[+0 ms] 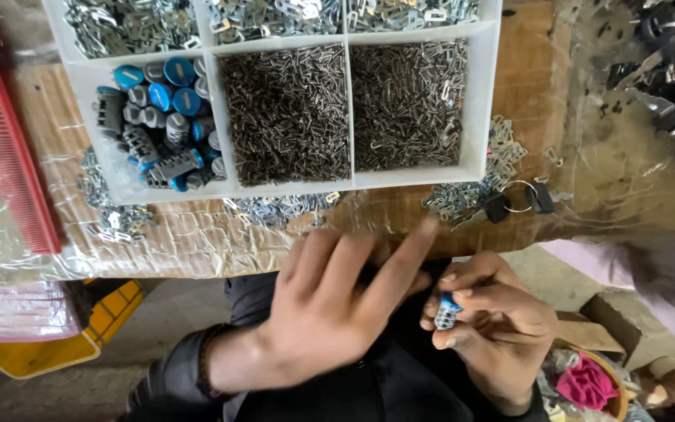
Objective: The person sits at a workbench and repeatedly picks small metal pins from a compartment tray and inserts them one at a time into a small blue-capped cylindrical connector held in the other hand, placing finished connectors aside. The person continues this pin-insertion cycle throughout the episode.
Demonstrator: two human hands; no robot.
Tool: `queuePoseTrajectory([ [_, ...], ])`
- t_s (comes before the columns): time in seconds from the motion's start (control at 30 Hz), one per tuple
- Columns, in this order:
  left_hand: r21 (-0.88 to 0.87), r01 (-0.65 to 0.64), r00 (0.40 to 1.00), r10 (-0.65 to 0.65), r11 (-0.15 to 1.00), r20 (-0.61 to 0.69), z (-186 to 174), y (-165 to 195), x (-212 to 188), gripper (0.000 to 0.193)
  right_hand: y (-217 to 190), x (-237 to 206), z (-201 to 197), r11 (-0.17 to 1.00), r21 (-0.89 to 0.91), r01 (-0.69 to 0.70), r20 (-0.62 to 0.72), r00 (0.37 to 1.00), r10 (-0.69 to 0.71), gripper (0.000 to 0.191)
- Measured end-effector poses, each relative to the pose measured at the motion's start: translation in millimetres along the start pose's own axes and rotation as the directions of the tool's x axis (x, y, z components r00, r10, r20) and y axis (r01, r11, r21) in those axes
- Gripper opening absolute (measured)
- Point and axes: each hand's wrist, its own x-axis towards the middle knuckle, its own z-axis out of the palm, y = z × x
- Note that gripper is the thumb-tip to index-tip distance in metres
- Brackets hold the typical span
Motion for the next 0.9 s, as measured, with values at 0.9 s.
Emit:
queuePoseTrajectory([
  [0.9, -0.197, -0.186, 0.969, 0.147, 0.962, -0.199, -46.9, -29.7, -36.8, 0.021, 16.2, 11.5, 39.9, 0.912, -0.410, 0.026, 0.188, 0.981, 0.057, 0.029],
])
